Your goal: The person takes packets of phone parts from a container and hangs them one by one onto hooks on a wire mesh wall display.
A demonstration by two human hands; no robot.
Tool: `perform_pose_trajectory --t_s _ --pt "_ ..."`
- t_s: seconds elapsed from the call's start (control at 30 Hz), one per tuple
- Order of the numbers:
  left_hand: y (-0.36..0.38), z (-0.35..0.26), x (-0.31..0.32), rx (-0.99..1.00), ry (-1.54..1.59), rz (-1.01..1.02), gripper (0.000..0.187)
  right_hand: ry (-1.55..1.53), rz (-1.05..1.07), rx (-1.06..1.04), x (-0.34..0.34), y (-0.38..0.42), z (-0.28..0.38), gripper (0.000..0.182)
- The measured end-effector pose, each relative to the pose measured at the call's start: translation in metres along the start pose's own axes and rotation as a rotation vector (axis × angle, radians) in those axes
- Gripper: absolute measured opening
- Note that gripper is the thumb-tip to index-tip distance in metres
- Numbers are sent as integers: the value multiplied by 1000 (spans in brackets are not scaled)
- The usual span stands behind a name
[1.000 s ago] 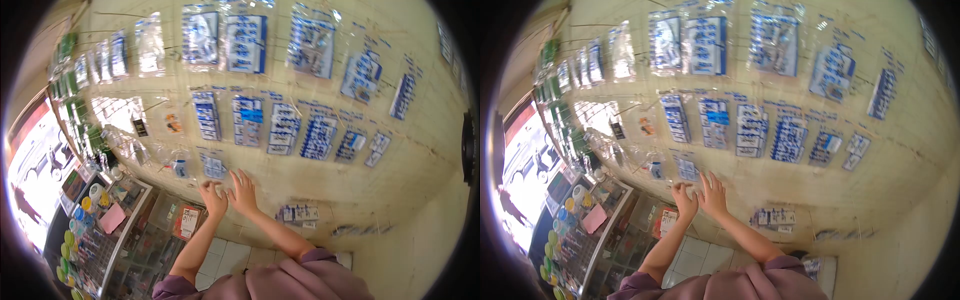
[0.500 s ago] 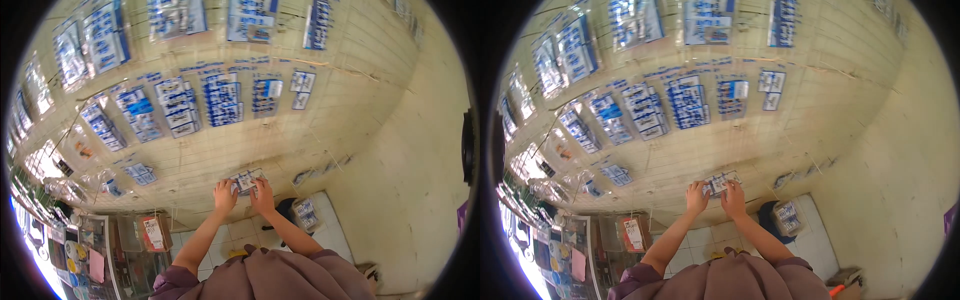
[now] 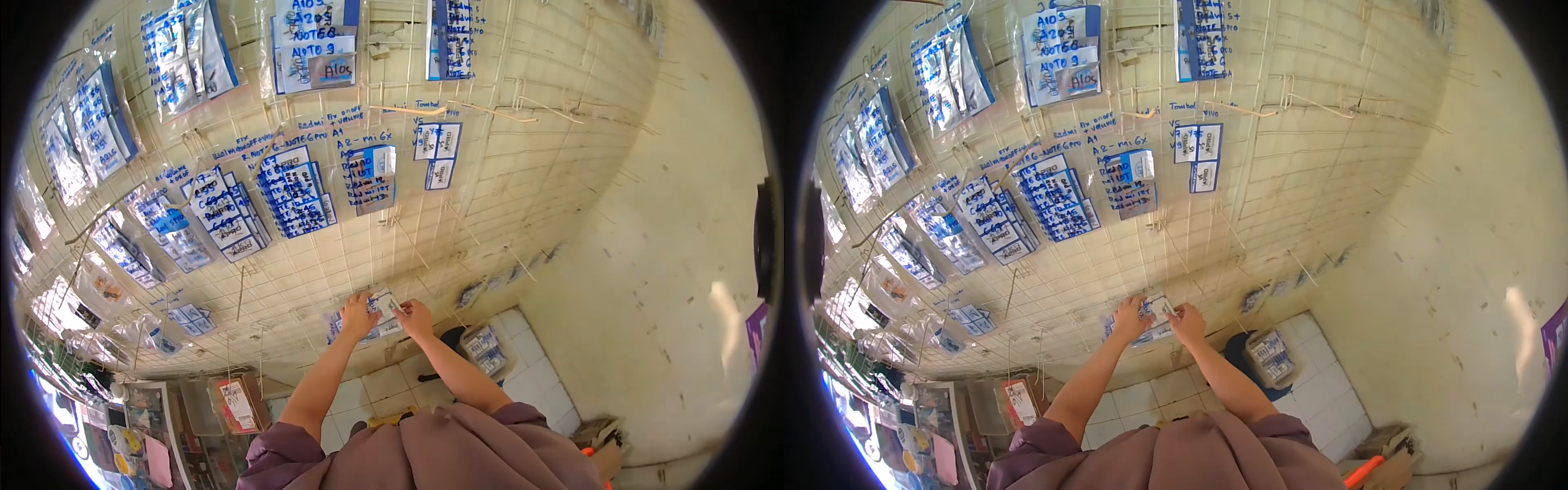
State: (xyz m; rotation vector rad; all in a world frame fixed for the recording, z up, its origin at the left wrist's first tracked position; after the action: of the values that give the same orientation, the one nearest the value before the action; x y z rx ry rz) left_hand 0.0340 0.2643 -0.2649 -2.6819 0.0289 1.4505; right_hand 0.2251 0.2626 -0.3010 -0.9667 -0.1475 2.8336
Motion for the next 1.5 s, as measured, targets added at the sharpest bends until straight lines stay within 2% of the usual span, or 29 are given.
perform_pose_trajectory --t_s 0.07,0.13,0.27,0.33,0.47,0.53,0.57,0.63,0.77,0.83,0.87,0.93,0.97,1.03,1.07,1.13,1.2,1.23,1.33,1.5 --pt "0 3 -1 -17 12 -2 66 -41 -20 -21 4 -5 -7 31" --pt "0 7 -5 -49 31 1 71 -202 37 42 9 -9 -15 31" --pt "-2 10 -9 -32 -36 -45 65 -239 62 54 11 -12 -18 32" --pt "-10 27 -6 -116 -66 -59 55 -172 48 37 1 -9 -8 30" --pt "-10 38 -6 -135 -149 -85 41 -106 65 -10 1 -9 -3 29" --pt "-8 51 -2 -227 -35 -62 29 -115 152 80 7 -7 -4 36" --pt "-7 52 0 -227 -33 -60 29 -114 151 82 5 -5 -1 36" --pt "-3 56 -5 -250 42 -156 18 68 92 -33 -6 0 19 46" --pt "2 46 -22 -224 160 -247 15 150 64 -119 -14 8 43 53" --pt "-1 34 -30 -96 506 -218 15 244 -95 -320 -27 11 71 58" --pt "4 25 -41 -14 503 -262 16 241 -90 -326 -27 8 75 58" --pt "15 13 -65 -60 540 -210 15 68 44 -272 -24 -4 77 45" --pt "19 12 -69 -99 580 -153 14 66 50 -286 -27 -9 84 45" --pt "28 18 -86 -66 619 -224 18 -642 505 -28 4 -8 90 28" --pt "35 21 -98 -27 654 -279 21 -640 522 -38 4 -6 101 28" --pt "61 25 -130 -23 599 -381 25 -650 487 -35 -7 0 127 16" --pt "91 32 -165 -59 435 -495 38 -728 474 -92 0 0 142 18" --pt "103 37 -174 -73 430 -514 38 -806 445 -137 1 0 150 19" --pt "136 74 -187 -107 769 -586 55 -835 488 -111 19 8 163 18" --pt "193 108 -204 -162 1012 -721 45 -1040 596 -49 67 31 191 22"
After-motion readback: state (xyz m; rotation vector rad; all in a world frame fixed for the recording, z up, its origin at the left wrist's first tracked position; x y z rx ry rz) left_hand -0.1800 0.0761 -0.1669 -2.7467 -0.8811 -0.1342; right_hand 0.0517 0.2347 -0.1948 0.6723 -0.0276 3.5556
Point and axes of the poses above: each hand's wrist, its own y-axis away from the middle knuckle, its own x-axis out of the palm, z = x × y, the point moved 10 cm from there along -y, towards the middle knuckle, and after that the axes turned 1 degree about z, right-handed, at the moved point
